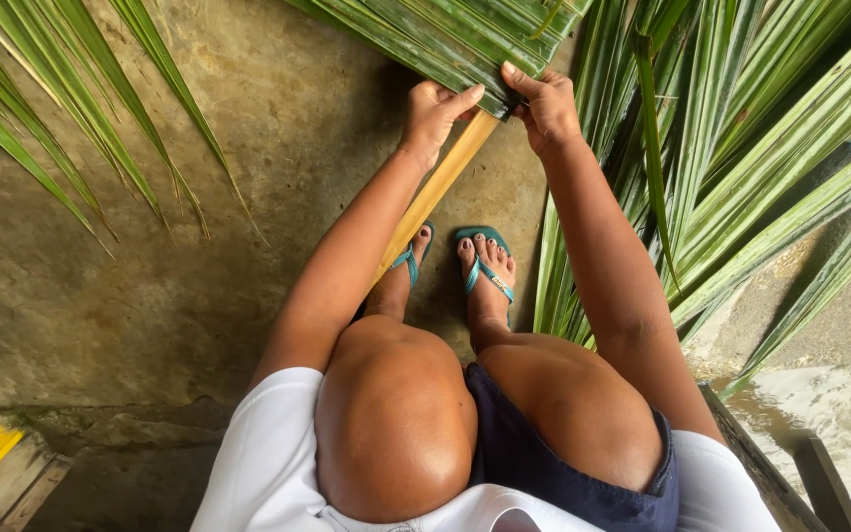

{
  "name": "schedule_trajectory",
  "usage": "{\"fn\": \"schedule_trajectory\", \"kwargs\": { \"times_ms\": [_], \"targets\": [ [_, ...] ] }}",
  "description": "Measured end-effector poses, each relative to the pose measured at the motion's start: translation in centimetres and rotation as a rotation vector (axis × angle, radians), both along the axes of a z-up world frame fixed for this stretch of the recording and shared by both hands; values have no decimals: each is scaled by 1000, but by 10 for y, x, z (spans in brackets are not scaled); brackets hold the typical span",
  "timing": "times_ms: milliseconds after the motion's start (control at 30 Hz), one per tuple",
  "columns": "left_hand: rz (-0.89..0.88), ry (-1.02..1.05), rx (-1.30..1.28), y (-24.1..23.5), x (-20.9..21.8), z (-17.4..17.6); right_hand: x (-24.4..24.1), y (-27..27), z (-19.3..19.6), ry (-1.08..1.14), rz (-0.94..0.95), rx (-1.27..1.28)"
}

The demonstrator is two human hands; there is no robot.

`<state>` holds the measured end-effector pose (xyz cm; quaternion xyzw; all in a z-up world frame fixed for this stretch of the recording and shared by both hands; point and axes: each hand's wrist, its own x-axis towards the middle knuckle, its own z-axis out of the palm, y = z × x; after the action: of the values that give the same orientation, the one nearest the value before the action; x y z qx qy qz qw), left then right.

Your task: The person sits on the ground and weaves long green palm leaves onto a wooden frame using a thin flexible strip. They repeatedly thread the strip through the leaves to secure them in place, building up a layered mat-like structure.

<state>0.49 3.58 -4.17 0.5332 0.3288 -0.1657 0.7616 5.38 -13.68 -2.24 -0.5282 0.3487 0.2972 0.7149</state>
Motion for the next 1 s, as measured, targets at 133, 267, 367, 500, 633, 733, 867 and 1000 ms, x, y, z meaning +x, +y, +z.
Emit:
{"fn": "schedule_trajectory", "kwargs": {
  "times_ms": [133,267,367,500,633,733,867,1000],
  "targets": [
    [-75,-81,41,0,0,-10,-1,-5,-4,-2,35,-3],
    [-166,-98,53,7,2,-9,0,-4,2,-25,70,-24],
    [-208,-89,108,10,8,-2,9,-5,10,-38,109,-22],
    [-161,-47,39,10,-3,-27,2,-7,8,-110,203,-59],
    [-110,-1,-65,18,-21,-65,-11,-4,-13,-165,137,-160],
    [-105,20,-88,16,-28,-66,-18,-9,-12,-181,185,-184],
    [-29,119,-134,8,-25,-26,-14,-17,-5,-219,283,-221],
    [-22,99,-145,-2,-42,-55,-19,-26,-24,-219,336,-235]
  ]
}}
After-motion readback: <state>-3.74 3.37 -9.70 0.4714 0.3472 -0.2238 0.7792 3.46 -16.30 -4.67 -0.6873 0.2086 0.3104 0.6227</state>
